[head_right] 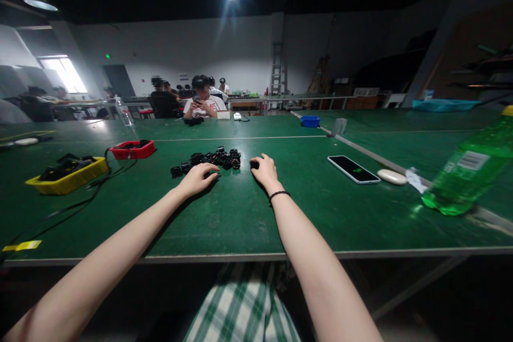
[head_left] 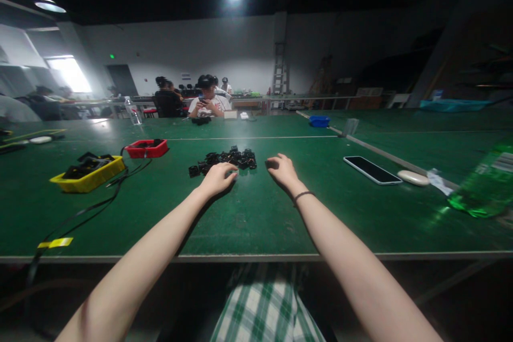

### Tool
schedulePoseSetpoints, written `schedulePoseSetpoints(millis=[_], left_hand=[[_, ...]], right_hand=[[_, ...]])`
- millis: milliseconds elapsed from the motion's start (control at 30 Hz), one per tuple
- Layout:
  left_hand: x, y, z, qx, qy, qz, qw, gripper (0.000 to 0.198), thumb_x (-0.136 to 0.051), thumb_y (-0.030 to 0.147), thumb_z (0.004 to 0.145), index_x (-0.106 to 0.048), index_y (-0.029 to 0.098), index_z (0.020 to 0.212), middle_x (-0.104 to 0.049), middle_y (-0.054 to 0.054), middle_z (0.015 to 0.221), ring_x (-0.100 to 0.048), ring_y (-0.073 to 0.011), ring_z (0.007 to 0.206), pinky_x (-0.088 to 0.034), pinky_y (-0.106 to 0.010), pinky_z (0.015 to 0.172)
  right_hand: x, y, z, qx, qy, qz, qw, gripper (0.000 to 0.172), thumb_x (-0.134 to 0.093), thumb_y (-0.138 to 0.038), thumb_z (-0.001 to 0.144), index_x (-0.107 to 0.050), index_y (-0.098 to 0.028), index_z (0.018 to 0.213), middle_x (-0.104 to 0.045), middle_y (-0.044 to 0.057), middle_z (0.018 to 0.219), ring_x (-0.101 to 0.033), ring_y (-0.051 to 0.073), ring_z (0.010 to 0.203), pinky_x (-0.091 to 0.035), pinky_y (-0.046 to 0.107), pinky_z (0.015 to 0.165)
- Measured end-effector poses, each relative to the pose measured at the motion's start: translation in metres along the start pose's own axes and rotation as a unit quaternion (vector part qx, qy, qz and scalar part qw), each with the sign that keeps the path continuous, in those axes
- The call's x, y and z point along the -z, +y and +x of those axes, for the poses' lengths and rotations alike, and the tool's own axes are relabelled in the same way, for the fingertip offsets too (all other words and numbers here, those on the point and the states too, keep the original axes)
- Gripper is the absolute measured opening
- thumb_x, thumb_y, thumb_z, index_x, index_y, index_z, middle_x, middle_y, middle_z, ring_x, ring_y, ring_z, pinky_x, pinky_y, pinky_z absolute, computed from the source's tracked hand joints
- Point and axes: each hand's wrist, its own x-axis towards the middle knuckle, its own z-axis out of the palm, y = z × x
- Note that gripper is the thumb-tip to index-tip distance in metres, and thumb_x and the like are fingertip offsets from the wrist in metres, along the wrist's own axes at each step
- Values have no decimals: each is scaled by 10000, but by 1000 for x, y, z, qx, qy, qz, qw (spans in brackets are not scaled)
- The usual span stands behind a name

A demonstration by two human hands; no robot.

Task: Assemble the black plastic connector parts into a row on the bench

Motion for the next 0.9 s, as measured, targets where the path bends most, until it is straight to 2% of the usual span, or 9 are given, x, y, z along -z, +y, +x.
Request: schedulePoseSetpoints(millis=[233, 433, 500, 700, 900], left_hand=[[-1, -7, 0, 57, 47, 69, 995, 229, -562, 264, 829, -679, 181, 1008, -680, -104, 1127, -603, -284, 1086, -457, -439, 980], [7, 3, -1, 151, 57, 136, 977, 362, -541, 187, 819, -618, 130, 1168, -639, -119, 1217, -556, -279, 1161, -421, -407, 1023], [9, 6, -1, 173, 54, 151, 972, 389, -535, 162, 813, -607, 127, 1193, -631, -114, 1237, -554, -275, 1164, -422, -392, 1020], [12, 8, -1, 206, -11, 177, 962, 512, -477, 30, 751, -592, 132, 1239, -630, -109, 1248, -573, -279, 1144, -443, -393, 982], [11, 6, -1, 202, -17, 186, 961, 533, -476, 20, 722, -608, 114, 1229, -640, -118, 1235, -573, -277, 1149, -444, -381, 986]], right_hand=[[3, -2, -2, -6, 9, -17, 1000, 327, -614, -181, 794, -682, -254, 1105, -561, 85, 1296, -424, 237, 1284, -390, 399, 1039], [9, -8, -7, -31, 11, -29, 999, 345, -608, -206, 798, -671, -236, 1136, -497, 114, 1365, -404, 270, 1306, -380, 415, 1046], [10, -9, -7, -34, 5, -28, 999, 348, -615, -227, 795, -669, -231, 1138, -489, 119, 1371, -397, 279, 1313, -378, 422, 1048], [10, -9, -7, -29, 6, -29, 999, 346, -605, -209, 796, -667, -220, 1136, -467, 131, 1389, -400, 292, 1313, -380, 433, 1048], [8, -11, -5, 15, 52, -26, 998, 374, -574, -198, 799, -641, -176, 1166, -437, 148, 1427, -358, 305, 1350, -312, 469, 1102]])
